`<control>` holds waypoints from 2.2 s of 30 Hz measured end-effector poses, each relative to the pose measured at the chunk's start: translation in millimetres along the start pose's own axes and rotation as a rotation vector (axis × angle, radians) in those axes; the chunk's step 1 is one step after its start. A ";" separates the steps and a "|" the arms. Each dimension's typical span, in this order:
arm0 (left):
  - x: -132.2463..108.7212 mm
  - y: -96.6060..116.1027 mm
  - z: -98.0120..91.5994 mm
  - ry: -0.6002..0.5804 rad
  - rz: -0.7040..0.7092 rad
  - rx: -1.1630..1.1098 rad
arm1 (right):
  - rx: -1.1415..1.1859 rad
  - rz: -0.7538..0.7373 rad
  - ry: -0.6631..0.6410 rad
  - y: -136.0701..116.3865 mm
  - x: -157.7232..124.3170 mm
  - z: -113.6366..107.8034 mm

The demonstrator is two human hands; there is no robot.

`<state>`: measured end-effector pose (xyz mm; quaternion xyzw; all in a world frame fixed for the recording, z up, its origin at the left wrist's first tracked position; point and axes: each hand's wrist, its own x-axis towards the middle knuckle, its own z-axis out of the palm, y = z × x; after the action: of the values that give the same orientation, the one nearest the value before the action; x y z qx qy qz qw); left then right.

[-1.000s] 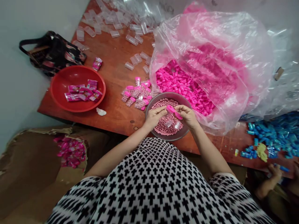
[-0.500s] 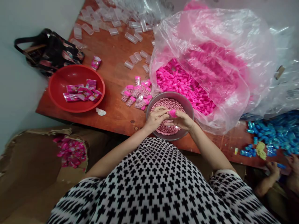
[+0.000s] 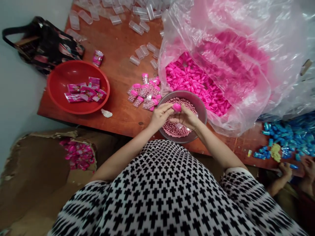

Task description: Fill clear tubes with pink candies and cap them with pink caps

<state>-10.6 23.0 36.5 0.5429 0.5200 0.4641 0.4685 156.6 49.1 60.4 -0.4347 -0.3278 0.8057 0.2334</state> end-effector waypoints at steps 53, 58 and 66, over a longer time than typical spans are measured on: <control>-5.8 -15.3 23.4 -0.323 -0.352 -0.255 | -0.865 -0.462 0.001 8.0 -34.9 -51.7; -0.3 -15.9 20.9 -0.326 -0.363 -0.142 | -0.705 -0.404 0.067 19.2 -35.2 -49.4; 4.8 -33.2 17.5 -0.239 -0.369 -0.150 | -0.693 -0.353 0.193 23.8 -36.5 -68.5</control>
<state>2.6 28.0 1.4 0.4535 0.5152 0.3402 0.6428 231.6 31.1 35.0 -0.4982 -0.6264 0.5504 0.2376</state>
